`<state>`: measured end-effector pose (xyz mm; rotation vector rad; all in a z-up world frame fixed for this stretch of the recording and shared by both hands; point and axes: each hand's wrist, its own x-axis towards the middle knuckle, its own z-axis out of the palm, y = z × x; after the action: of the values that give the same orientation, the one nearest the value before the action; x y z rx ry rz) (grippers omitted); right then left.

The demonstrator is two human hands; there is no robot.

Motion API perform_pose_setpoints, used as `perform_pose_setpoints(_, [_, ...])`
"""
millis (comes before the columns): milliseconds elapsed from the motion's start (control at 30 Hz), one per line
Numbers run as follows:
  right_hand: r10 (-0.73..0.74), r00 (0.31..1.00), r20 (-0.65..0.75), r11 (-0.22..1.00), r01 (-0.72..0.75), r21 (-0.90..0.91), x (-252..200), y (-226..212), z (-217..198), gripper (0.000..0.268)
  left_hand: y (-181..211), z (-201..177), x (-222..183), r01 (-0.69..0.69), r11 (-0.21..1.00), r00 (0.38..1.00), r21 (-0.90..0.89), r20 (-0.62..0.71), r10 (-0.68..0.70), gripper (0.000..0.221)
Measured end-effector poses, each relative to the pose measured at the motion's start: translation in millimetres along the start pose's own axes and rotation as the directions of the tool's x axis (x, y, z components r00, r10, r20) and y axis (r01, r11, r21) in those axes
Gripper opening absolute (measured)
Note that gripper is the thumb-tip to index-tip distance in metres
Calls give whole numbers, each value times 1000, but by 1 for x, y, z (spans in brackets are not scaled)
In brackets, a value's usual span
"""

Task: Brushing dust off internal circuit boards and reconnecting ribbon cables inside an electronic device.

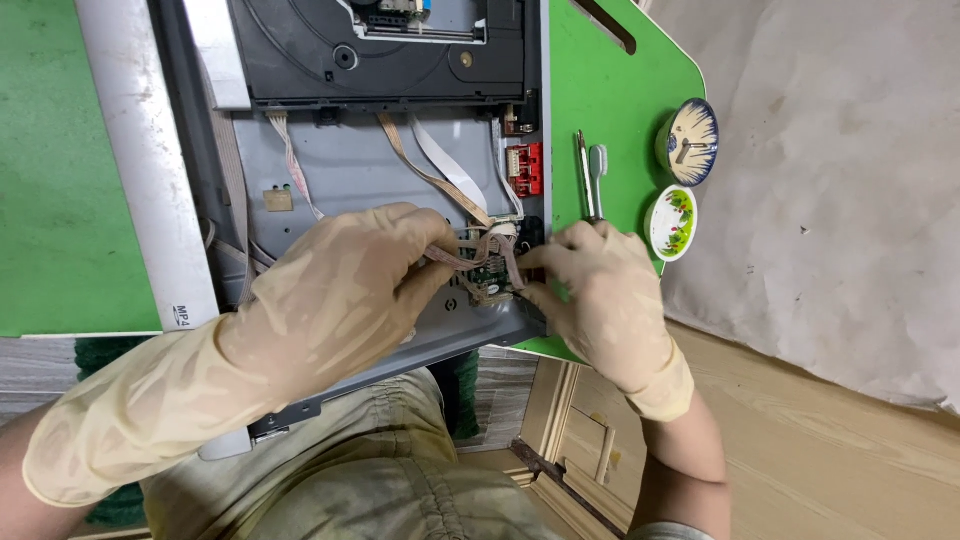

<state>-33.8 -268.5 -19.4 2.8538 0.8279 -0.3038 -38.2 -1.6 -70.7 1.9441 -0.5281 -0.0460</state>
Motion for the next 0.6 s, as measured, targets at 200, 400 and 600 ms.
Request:
perform_pose_setpoints(200, [-60, 992, -109, 998, 63, 23, -12, -7, 0, 12, -3, 4, 2, 9, 994, 991, 112, 129, -23, 13])
perform_pose_setpoints(400, [-42, 996, -81, 999, 42, 4, -14, -9, -1, 10, -13, 15, 1, -377, 677, 886, 632, 460, 64, 37])
perform_pose_setpoints(600, [1, 1000, 10, 998, -1, 67, -7, 0, -1, 9, -11, 18, -7, -529, 292, 848, 797, 494, 192, 42])
